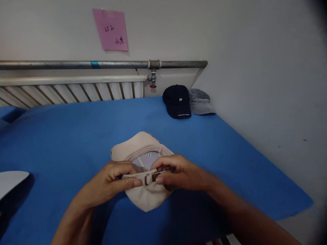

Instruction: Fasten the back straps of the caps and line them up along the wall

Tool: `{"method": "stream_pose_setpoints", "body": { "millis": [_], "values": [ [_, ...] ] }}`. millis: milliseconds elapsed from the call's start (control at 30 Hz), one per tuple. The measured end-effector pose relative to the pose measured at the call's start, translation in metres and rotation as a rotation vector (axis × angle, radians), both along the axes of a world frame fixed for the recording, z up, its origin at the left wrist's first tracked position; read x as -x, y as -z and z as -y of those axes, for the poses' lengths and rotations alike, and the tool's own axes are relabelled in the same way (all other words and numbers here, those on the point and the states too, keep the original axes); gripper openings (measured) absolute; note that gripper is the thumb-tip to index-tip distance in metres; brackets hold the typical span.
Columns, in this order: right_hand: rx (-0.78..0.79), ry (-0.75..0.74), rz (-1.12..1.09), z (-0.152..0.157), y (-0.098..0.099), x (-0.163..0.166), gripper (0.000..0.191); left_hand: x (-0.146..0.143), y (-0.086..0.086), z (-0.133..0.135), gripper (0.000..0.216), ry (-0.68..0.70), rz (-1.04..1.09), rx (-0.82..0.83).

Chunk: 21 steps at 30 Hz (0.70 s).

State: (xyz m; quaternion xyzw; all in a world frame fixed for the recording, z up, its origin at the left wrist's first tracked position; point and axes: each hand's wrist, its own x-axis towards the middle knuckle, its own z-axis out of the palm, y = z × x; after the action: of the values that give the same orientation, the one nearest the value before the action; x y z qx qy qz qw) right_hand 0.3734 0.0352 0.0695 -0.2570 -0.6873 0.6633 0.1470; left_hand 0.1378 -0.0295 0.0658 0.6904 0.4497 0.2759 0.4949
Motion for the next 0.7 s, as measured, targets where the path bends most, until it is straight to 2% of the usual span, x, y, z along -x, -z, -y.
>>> {"method": "stream_pose_setpoints", "body": {
  "millis": [367, 700],
  "values": [
    [0.023, -0.013, -0.039, 0.007, 0.009, 0.005, 0.021, 0.003, 0.002, -0.001, 0.027, 0.025, -0.016, 0.086],
    [-0.092, 0.003, -0.049, 0.006, 0.008, 0.006, 0.020, 0.003, 0.004, -0.001, 0.028, 0.042, 0.032, 0.041]
  ]
}}
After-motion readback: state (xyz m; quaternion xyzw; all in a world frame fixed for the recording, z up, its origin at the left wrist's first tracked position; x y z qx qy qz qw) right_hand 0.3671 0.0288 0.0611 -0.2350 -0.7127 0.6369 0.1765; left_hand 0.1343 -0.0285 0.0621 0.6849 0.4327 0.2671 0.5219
